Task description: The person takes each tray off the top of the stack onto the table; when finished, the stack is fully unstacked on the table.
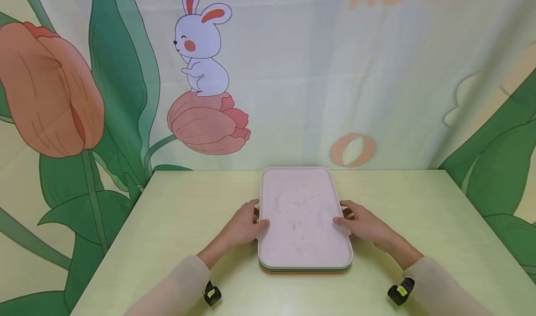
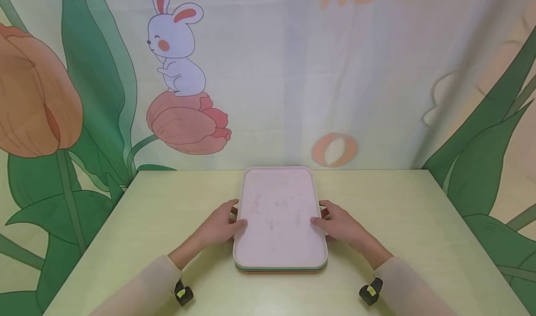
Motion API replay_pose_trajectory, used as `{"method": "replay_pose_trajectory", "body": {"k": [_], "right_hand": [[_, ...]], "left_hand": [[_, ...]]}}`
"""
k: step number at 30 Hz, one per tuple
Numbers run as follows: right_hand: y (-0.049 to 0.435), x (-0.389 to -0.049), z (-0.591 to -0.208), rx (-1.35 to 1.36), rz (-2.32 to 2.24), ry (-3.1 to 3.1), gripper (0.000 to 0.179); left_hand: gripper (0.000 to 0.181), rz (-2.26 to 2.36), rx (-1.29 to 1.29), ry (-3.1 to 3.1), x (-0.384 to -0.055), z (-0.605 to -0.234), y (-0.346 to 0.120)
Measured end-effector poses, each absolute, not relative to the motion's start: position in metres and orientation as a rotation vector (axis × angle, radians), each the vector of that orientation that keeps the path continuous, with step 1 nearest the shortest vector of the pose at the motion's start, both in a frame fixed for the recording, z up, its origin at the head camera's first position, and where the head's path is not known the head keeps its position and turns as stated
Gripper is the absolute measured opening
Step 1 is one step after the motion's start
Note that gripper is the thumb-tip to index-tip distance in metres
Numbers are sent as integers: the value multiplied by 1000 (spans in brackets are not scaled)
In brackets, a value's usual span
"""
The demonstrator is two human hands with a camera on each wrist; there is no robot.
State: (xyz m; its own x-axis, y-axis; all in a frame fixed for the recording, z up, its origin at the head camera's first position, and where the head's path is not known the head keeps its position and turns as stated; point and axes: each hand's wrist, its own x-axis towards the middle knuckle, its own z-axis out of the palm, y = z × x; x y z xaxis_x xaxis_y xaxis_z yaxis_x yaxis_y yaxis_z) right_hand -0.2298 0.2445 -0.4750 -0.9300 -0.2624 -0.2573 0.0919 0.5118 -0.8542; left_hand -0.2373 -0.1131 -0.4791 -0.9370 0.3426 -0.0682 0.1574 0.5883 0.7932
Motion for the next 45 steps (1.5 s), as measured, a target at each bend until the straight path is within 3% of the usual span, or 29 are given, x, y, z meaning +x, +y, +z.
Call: {"method": "replay_pose_trajectory", "body": {"k": [4, 9, 29, 45], "right_hand": [[241, -228, -480, -151, -1391, 2438, 59], [239, -230, -482, -175, -1439, 2417, 55], [212, -244, -481, -263, -1568, 2273, 54], [210, -245, -480, -234, -1462, 2343, 60]], "left_hand": [[65, 1384, 353, 2521, -236, -484, -112], [62, 1424, 308, 2524, -235, -485, -114], [62, 1416, 124, 2511, -252, -482, -144], [66, 1510, 211, 2417, -252, -487, -154]]}}
